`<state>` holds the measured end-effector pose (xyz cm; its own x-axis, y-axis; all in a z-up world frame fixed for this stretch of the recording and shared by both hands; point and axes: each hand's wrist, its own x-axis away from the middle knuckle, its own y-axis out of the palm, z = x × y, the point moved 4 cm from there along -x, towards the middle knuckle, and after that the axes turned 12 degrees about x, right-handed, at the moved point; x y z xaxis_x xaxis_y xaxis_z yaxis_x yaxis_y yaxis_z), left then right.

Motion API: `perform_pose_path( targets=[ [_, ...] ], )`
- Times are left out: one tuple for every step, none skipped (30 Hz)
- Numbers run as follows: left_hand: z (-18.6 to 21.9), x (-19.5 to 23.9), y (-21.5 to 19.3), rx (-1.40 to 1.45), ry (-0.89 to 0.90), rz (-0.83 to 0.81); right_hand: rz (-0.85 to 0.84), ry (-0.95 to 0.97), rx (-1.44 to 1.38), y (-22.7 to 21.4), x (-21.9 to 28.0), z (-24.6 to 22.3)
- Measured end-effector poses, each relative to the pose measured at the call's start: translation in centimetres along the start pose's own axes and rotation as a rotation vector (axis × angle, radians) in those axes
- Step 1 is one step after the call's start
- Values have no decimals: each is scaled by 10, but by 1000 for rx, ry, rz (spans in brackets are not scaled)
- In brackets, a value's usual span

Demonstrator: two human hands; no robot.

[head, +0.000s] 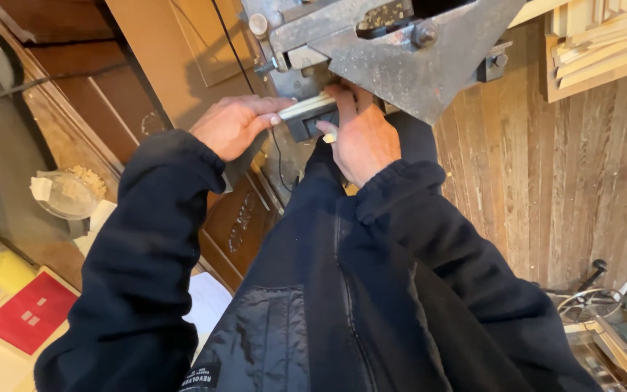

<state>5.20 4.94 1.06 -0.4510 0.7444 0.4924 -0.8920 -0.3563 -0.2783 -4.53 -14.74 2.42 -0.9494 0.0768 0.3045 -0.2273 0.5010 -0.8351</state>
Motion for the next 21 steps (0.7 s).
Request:
perform_pose_path(
  targets=[
    [-4,0,2,2,1,-1,-1,1,2,-2,2,0],
    [-8,1,4,11,23,-3,-6,-1,3,-3,4,-1],
    [-12,0,4,15,46,0,-6,-8,4,-5,3,-2],
    [-6,-1,2,12,47,4,-2,-12,5,-5,2,-2],
    [-1,1,0,15,34,8,5,-17,0,-4,2,-2],
    [4,2,-1,18,20,11,13,-23,-5,-4,3,-2],
    [2,3,0,20,21,11,13,-23,-4,-1,4,-2],
    [0,4,1,14,-3,7,19,-23,-10,1,4,-2],
    [-3,1,1,7,-17,6,33,-26,-9,1,3,0],
    [-14,-7,-1,7,-6,10,40,-27,0,-3,-4,2],
    [-24,-6,0,-17,33,17,15,-21,0,-4,-4,1],
    [-34,-2,2,-40,71,24,-9,-16,0,-5,-4,-2],
    [-32,5,13,-27,67,21,-23,-14,4,-2,9,-1],
    [-29,13,23,-12,75,21,-39,-15,15,0,21,0],
    [-27,7,14,-34,105,42,-12,-35,25,0,13,0],
    [-17,-1,1,-57,122,61,19,-51,29,-3,0,-2],
    [-11,-2,3,-34,63,50,25,-56,39,-6,3,-4],
    [-4,-3,6,-11,3,39,30,-60,48,-8,7,-5],
    [-9,2,8,-10,1,42,29,-64,48,-7,10,-7],
    [-14,6,11,-6,-3,39,21,-70,52,-6,13,-9],
    [-18,3,9,-12,6,33,29,-70,59,-7,11,-9]
  ],
)
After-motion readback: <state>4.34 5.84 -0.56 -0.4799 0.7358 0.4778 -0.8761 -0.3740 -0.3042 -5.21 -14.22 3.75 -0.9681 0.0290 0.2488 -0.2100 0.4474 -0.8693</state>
